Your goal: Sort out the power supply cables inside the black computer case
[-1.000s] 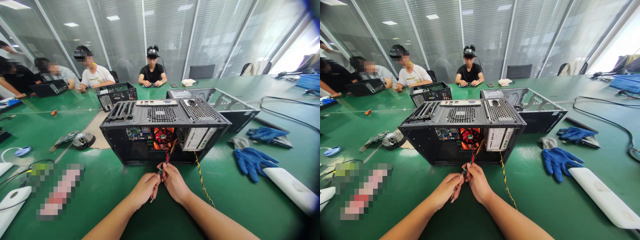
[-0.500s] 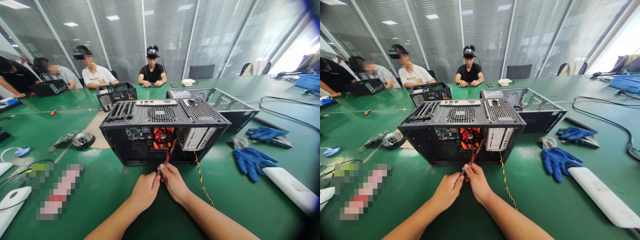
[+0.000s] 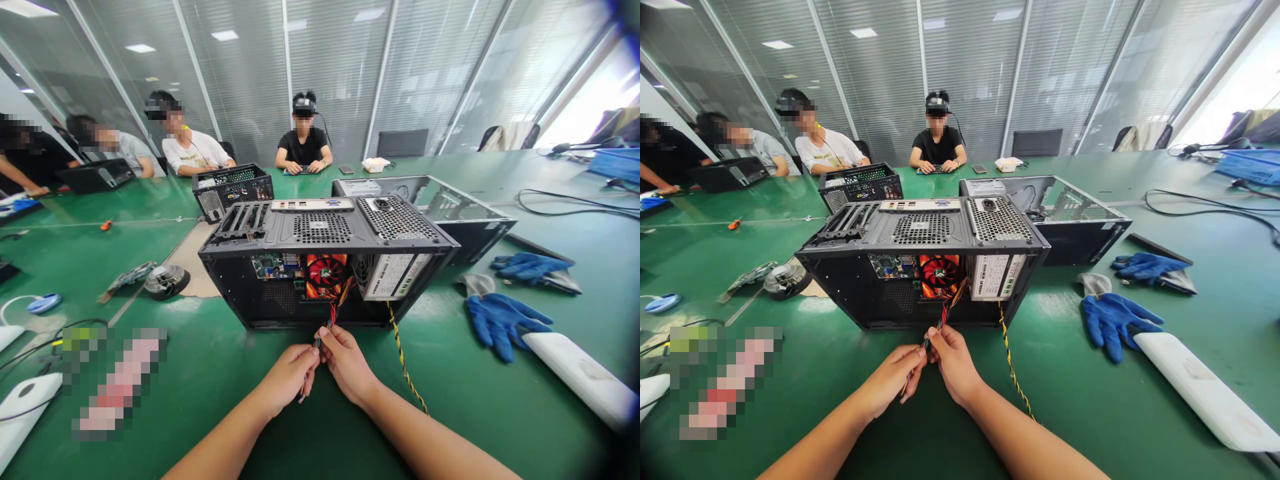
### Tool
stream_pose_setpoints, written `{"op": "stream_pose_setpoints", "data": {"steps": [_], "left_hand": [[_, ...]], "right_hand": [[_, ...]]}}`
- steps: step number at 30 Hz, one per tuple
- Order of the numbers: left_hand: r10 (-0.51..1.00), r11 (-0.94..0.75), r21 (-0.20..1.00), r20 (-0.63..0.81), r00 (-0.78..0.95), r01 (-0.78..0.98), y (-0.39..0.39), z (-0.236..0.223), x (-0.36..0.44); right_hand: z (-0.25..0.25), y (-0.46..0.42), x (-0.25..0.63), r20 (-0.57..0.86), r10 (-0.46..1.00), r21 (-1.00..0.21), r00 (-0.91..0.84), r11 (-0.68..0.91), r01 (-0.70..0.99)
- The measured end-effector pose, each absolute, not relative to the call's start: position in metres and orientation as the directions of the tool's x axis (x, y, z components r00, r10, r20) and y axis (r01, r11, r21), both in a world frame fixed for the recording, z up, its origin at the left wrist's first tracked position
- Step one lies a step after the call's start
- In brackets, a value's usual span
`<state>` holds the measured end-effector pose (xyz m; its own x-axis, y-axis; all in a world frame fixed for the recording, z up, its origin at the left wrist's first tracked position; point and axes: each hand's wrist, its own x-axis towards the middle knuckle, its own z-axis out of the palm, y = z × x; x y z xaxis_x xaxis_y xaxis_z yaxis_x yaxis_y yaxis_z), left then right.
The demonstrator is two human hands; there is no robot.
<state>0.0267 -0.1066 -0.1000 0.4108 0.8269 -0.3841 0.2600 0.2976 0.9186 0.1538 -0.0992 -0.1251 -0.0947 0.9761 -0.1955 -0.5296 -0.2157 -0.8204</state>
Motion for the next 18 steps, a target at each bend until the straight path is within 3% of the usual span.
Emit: {"op": "stream_pose_setpoints", "data": {"steps": [5, 9, 13, 15, 18], "left_hand": [[0.896, 0.0, 0.839, -0.242, 0.372, 0.545, -0.1083, -0.0958, 0.0245], [0.933, -0.23, 0.63, -0.075, 0.353, 0.742, -0.1112, -0.095, 0.0234], [0.936, -0.301, 0.438, -0.034, 0.35, 0.847, -0.1133, -0.0969, 0.0226], [0.937, -0.299, 0.442, -0.03, 0.347, 0.846, -0.1133, -0.097, 0.0226], [0.934, -0.192, 0.662, -0.103, 0.341, 0.725, -0.1117, -0.0972, 0.0239]], "right_hand": [[-0.1312, -0.0981, 0.1543, -0.183, 0.979, -0.844, -0.086, -0.201, -0.497], [-0.1338, -0.0977, 0.155, -0.18, 0.98, -0.857, -0.086, -0.199, -0.476], [-0.1332, -0.0976, 0.1553, -0.165, 0.982, -0.866, -0.092, -0.19, -0.463], [-0.1326, -0.0978, 0.1551, -0.167, 0.982, -0.865, -0.091, -0.19, -0.464], [-0.1312, -0.0986, 0.1548, -0.182, 0.98, -0.848, -0.086, -0.201, -0.491]]}}
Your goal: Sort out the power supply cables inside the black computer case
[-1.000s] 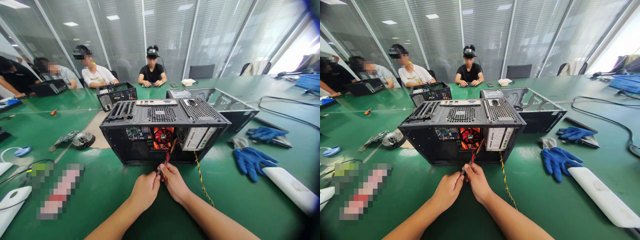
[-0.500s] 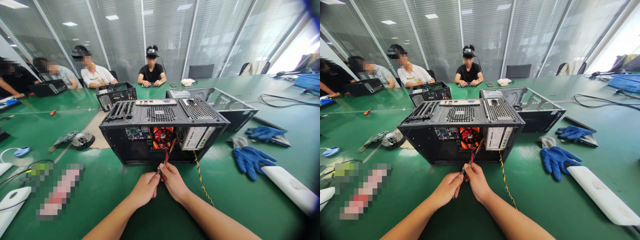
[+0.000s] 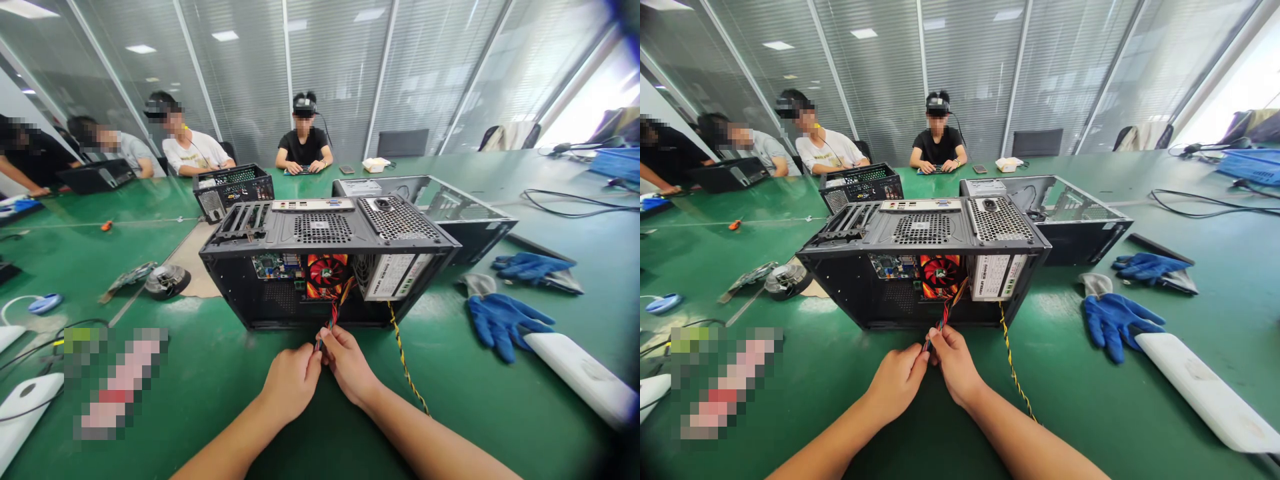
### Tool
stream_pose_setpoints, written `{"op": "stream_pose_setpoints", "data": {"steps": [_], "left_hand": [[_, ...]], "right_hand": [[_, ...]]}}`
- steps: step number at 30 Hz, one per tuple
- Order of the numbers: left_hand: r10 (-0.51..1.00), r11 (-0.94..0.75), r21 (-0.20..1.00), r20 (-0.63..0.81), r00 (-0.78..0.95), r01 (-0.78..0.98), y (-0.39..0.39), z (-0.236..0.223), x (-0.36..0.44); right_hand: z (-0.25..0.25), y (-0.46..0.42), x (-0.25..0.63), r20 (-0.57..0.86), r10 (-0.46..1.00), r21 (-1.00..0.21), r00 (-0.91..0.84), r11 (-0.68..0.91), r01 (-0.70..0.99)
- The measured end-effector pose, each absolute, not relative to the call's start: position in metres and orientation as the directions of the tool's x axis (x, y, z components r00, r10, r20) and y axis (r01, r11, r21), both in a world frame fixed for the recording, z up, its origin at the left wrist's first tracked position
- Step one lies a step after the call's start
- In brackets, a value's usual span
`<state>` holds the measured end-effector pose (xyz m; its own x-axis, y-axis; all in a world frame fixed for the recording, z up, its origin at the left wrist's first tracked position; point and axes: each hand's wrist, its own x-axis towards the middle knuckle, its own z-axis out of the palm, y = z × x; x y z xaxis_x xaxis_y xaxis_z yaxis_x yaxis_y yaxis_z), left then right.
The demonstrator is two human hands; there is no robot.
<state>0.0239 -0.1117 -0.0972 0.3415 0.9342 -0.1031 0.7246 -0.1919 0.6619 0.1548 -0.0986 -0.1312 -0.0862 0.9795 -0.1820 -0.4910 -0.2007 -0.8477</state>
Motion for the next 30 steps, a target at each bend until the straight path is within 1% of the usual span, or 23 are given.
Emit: {"op": "stream_pose_setpoints", "data": {"steps": [2, 3, 4, 6, 9, 11, 14, 16, 18, 21, 23, 25, 27, 29, 30], "left_hand": [[0.909, -0.025, 0.83, -0.213, 0.358, 0.557, -0.1101, -0.0983, 0.0255], [0.889, 0.068, 0.88, -0.267, 0.371, 0.47, -0.1095, -0.099, 0.0263], [0.871, 0.149, 0.908, -0.308, 0.382, 0.392, -0.109, -0.0998, 0.0271], [0.846, 0.264, 0.924, -0.36, 0.394, 0.277, -0.1086, -0.1009, 0.0283], [0.831, 0.336, 0.92, -0.391, 0.396, 0.203, -0.1088, -0.1008, 0.0288], [0.837, 0.301, 0.919, -0.383, 0.392, 0.256, -0.1088, -0.0999, 0.0284], [0.882, 0.11, 0.884, -0.298, 0.366, 0.454, -0.109, -0.0981, 0.0268], [0.918, -0.041, 0.813, -0.199, 0.343, 0.581, -0.11, -0.097, 0.0256], [0.94, -0.149, 0.721, -0.109, 0.323, 0.677, -0.1115, -0.0961, 0.0244], [0.949, -0.213, 0.604, -0.061, 0.311, 0.768, -0.1136, -0.095, 0.0232], [0.949, -0.214, 0.58, -0.067, 0.308, 0.786, -0.1142, -0.0943, 0.023], [0.948, -0.194, 0.623, -0.079, 0.307, 0.758, -0.1137, -0.0941, 0.0234], [0.936, -0.129, 0.729, -0.133, 0.325, 0.672, -0.1122, -0.0951, 0.0245], [0.908, 0.005, 0.847, -0.226, 0.352, 0.532, -0.1103, -0.0975, 0.026], [0.889, 0.085, 0.887, -0.274, 0.367, 0.454, -0.1094, -0.0991, 0.0267]], "right_hand": [[-0.1298, -0.0991, 0.1546, -0.19, 0.978, -0.828, -0.09, -0.209, -0.52], [-0.129, -0.0994, 0.1546, -0.195, 0.976, -0.819, -0.097, -0.217, -0.532], [-0.1281, -0.0996, 0.1545, -0.201, 0.974, -0.811, -0.105, -0.225, -0.54], [-0.1264, -0.0999, 0.1546, -0.21, 0.971, -0.803, -0.115, -0.238, -0.547], [-0.1252, -0.1002, 0.1547, -0.209, 0.971, -0.807, -0.117, -0.238, -0.54], [-0.1255, -0.1002, 0.1549, -0.205, 0.973, -0.815, -0.11, -0.232, -0.531], [-0.1276, -0.0999, 0.1551, -0.198, 0.975, -0.833, -0.096, -0.219, -0.508], [-0.1292, -0.0998, 0.1553, -0.192, 0.977, -0.843, -0.089, -0.211, -0.495], [-0.1302, -0.0997, 0.1554, -0.188, 0.979, -0.852, -0.083, -0.204, -0.483], [-0.1302, -0.0997, 0.1553, -0.191, 0.979, -0.86, -0.075, -0.204, -0.468], [-0.1293, -0.0997, 0.1551, -0.193, 0.979, -0.863, -0.072, -0.204, -0.462], [-0.1281, -0.0998, 0.1548, -0.196, 0.978, -0.863, -0.067, -0.204, -0.462], [-0.1266, -0.1001, 0.1544, -0.201, 0.977, -0.857, -0.069, -0.209, -0.47], [-0.125, -0.1004, 0.1541, -0.205, 0.975, -0.847, -0.081, -0.219, -0.485], [-0.1241, -0.1006, 0.154, -0.204, 0.975, -0.841, -0.087, -0.22, -0.494]]}}
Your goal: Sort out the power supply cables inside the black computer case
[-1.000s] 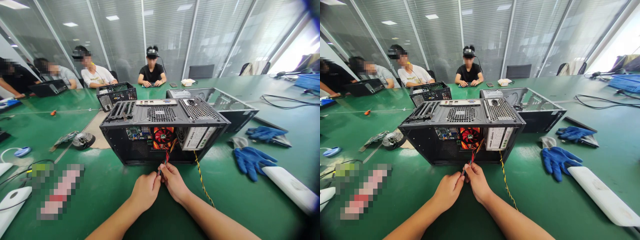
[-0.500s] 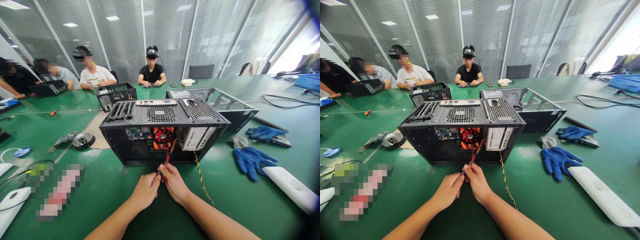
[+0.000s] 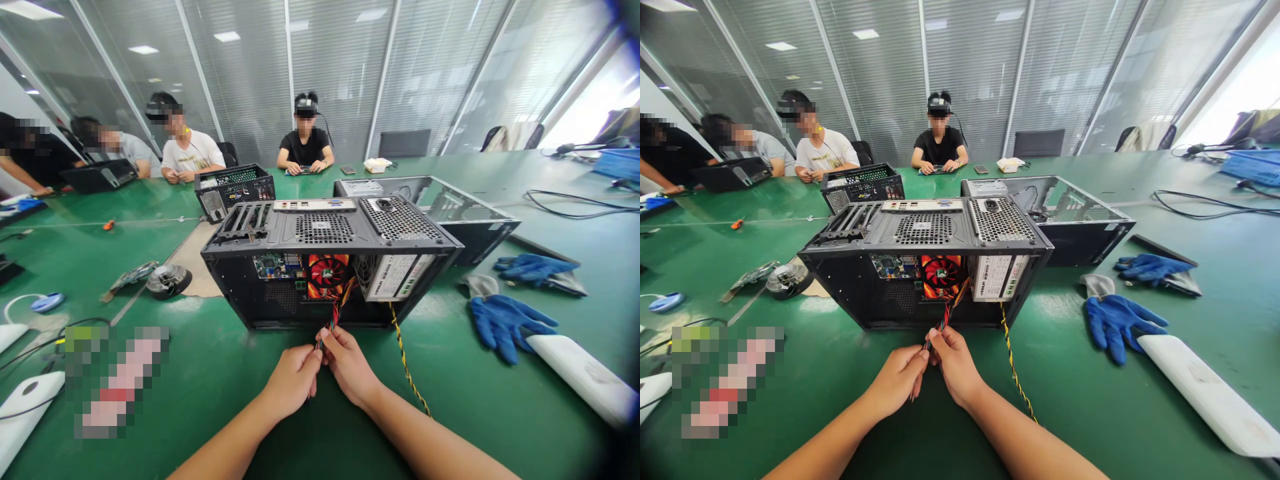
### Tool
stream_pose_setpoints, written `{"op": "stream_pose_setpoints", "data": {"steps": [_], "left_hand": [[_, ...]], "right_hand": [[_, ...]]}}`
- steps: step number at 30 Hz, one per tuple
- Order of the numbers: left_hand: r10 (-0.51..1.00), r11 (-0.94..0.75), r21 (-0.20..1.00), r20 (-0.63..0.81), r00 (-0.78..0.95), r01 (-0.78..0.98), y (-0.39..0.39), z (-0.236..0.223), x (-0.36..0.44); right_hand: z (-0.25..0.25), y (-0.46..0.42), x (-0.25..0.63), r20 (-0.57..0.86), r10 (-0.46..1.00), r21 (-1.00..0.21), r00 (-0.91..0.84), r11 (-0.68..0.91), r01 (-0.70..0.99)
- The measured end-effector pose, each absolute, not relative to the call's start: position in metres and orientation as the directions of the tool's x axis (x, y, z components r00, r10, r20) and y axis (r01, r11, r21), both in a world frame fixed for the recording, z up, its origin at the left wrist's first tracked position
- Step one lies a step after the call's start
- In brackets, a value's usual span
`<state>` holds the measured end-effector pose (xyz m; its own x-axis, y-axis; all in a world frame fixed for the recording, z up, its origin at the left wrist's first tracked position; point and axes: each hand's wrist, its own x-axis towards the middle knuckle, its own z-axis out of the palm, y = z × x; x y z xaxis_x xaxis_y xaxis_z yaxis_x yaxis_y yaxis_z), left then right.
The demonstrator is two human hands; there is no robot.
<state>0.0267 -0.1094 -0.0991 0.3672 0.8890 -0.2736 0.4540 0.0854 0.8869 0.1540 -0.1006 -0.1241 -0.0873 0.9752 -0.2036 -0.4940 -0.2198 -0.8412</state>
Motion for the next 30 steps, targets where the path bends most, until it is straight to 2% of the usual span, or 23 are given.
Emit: {"op": "stream_pose_setpoints", "data": {"steps": [2, 4, 6, 9, 12, 16, 25, 28, 30], "left_hand": [[0.856, 0.223, 0.921, -0.341, 0.389, 0.319, -0.108, -0.102, 0.028], [0.838, 0.284, 0.924, -0.369, 0.402, 0.257, -0.108, -0.104, 0.028], [0.849, 0.251, 0.925, -0.352, 0.394, 0.286, -0.109, -0.103, 0.028], [0.893, 0.07, 0.893, -0.255, 0.372, 0.445, -0.111, -0.099, 0.027], [0.917, -0.108, 0.786, -0.158, 0.366, 0.609, -0.112, -0.093, 0.025], [0.93, -0.245, 0.622, -0.065, 0.361, 0.744, -0.113, -0.092, 0.023], [0.919, -0.378, 0.332, 0.027, 0.392, 0.864, -0.114, -0.097, 0.023], [0.927, -0.36, 0.344, 0.025, 0.375, 0.867, -0.115, -0.095, 0.023], [0.934, -0.32, 0.45, 0.0, 0.358, 0.834, -0.114, -0.094, 0.023]], "right_hand": [[-0.123, -0.101, 0.154, -0.198, 0.975, -0.833, -0.098, -0.22, -0.507], [-0.122, -0.101, 0.154, -0.196, 0.975, -0.829, -0.107, -0.223, -0.513], [-0.122, -0.101, 0.154, -0.201, 0.973, -0.83, -0.115, -0.231, -0.508], [-0.122, -0.1, 0.155, -0.213, 0.972, -0.836, -0.103, -0.236, -0.495], [-0.124, -0.1, 0.155, -0.222, 0.971, -0.842, -0.088, -0.236, -0.485], [-0.127, -0.099, 0.154, -0.221, 0.973, -0.854, -0.068, -0.227, -0.468], [-0.129, -0.099, 0.155, -0.186, 0.979, -0.87, -0.079, -0.202, -0.451], [-0.127, -0.1, 0.155, -0.196, 0.978, -0.867, -0.078, -0.21, -0.452], [-0.126, -0.1, 0.155, -0.21, 0.975, -0.863, -0.072, -0.22, -0.454]]}}
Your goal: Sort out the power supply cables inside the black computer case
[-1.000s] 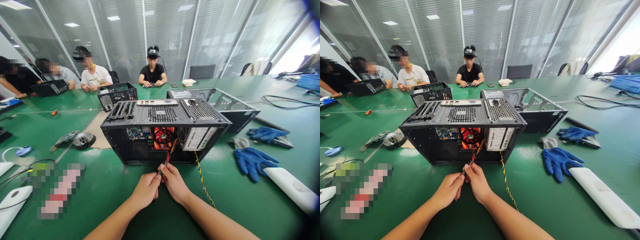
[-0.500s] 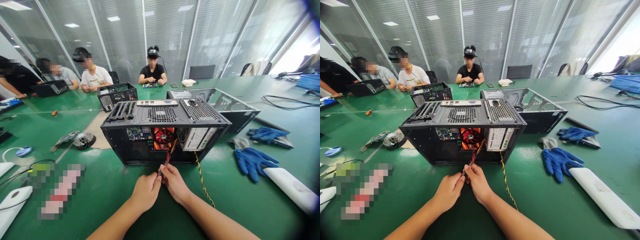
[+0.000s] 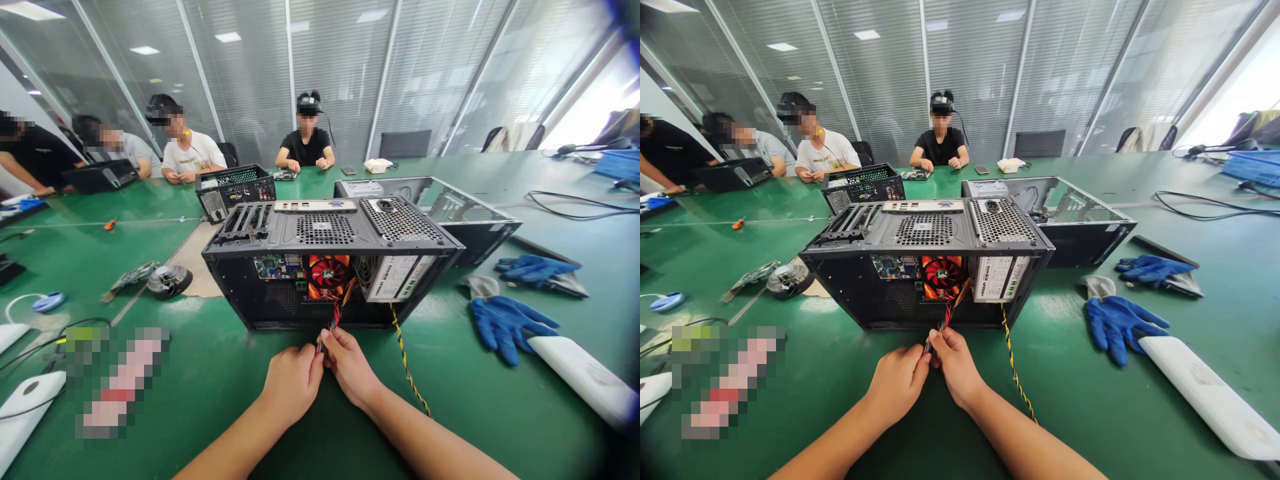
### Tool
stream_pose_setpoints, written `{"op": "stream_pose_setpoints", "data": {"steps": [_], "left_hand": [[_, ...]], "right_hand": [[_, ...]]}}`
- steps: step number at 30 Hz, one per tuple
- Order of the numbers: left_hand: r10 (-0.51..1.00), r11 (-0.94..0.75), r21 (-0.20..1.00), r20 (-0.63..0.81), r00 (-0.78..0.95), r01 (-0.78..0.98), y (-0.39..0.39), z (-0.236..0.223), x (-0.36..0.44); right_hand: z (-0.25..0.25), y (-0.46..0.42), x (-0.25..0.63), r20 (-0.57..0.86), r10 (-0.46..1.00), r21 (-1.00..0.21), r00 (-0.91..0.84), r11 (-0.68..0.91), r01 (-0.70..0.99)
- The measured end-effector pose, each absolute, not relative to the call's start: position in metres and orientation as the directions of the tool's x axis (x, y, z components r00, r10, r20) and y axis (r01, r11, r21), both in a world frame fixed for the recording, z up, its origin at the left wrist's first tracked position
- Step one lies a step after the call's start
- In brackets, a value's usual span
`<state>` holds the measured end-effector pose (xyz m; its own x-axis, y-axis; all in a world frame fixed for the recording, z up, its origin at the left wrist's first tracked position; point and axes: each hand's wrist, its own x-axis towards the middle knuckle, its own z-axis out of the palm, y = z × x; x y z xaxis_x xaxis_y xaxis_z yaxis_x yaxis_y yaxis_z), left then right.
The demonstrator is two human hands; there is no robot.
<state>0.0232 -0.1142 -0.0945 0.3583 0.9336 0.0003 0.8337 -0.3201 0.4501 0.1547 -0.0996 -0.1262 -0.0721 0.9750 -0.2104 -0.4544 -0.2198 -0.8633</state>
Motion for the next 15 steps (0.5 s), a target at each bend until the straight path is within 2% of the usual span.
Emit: {"op": "stream_pose_setpoints", "data": {"steps": [4, 7, 9, 11, 15], "left_hand": [[0.914, -0.086, 0.797, -0.175, 0.365, 0.597, -0.1119, -0.0957, 0.0247], [0.885, 0.069, 0.906, -0.249, 0.393, 0.418, -0.1113, -0.0984, 0.026], [0.888, 0.063, 0.91, -0.239, 0.393, 0.41, -0.1116, -0.0988, 0.0262], [0.9, -0.02, 0.872, -0.197, 0.388, 0.489, -0.1122, -0.0975, 0.0258], [0.928, -0.244, 0.647, -0.061, 0.368, 0.722, -0.1135, -0.0948, 0.0242]], "right_hand": [[-0.1247, -0.1, 0.1542, -0.226, 0.969, -0.833, -0.095, -0.243, -0.498], [-0.1238, -0.1003, 0.1542, -0.223, 0.965, -0.804, -0.142, -0.264, -0.533], [-0.1234, -0.1004, 0.1544, -0.223, 0.963, -0.8, -0.151, -0.269, -0.536], [-0.1233, -0.1003, 0.1547, -0.233, 0.964, -0.808, -0.129, -0.266, -0.526], [-0.1236, -0.1, 0.1552, -0.248, 0.963, -0.816, -0.104, -0.266, -0.513]]}}
